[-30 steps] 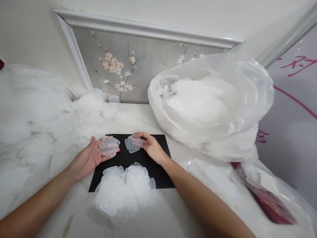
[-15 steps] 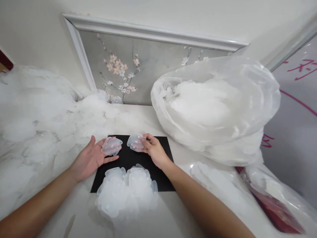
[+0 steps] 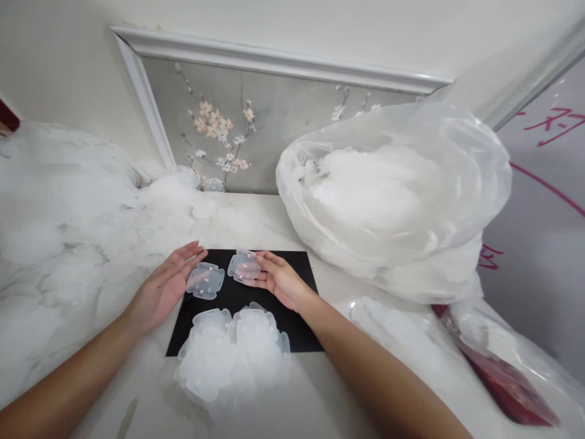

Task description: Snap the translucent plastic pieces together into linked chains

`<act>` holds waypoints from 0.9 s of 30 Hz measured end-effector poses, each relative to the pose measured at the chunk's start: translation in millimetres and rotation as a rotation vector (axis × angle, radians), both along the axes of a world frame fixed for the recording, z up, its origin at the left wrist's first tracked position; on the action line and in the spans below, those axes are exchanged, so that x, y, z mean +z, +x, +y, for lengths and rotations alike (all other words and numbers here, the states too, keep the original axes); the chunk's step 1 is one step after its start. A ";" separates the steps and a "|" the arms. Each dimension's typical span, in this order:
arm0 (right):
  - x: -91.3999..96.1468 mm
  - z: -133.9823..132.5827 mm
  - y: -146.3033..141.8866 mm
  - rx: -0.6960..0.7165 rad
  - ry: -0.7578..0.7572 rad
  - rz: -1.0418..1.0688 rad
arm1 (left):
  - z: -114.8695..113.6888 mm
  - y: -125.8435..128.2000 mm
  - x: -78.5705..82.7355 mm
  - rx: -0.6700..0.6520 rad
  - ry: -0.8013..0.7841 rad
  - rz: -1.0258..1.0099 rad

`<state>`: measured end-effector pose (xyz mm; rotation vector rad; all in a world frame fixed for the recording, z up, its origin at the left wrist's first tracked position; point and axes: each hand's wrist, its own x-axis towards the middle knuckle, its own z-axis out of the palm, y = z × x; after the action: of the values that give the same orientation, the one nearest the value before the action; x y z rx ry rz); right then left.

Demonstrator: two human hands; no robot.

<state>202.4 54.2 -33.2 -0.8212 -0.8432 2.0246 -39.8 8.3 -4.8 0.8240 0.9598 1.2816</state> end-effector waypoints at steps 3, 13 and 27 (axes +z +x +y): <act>5.6 -0.5 0.9 0.006 0.055 -0.067 | 1.5 -1.3 -1.7 0.021 -0.012 -0.046; 34.0 1.1 -49.4 0.098 0.372 -0.349 | -3.2 1.3 4.6 -0.050 0.108 -0.046; 79.7 -32.8 -22.4 0.526 1.074 -0.905 | 10.2 -62.9 4.5 0.116 0.295 1.095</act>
<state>180.0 21.4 46.5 -0.8633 -2.5446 1.1157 -102.7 18.5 -0.4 1.8047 1.6975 1.0370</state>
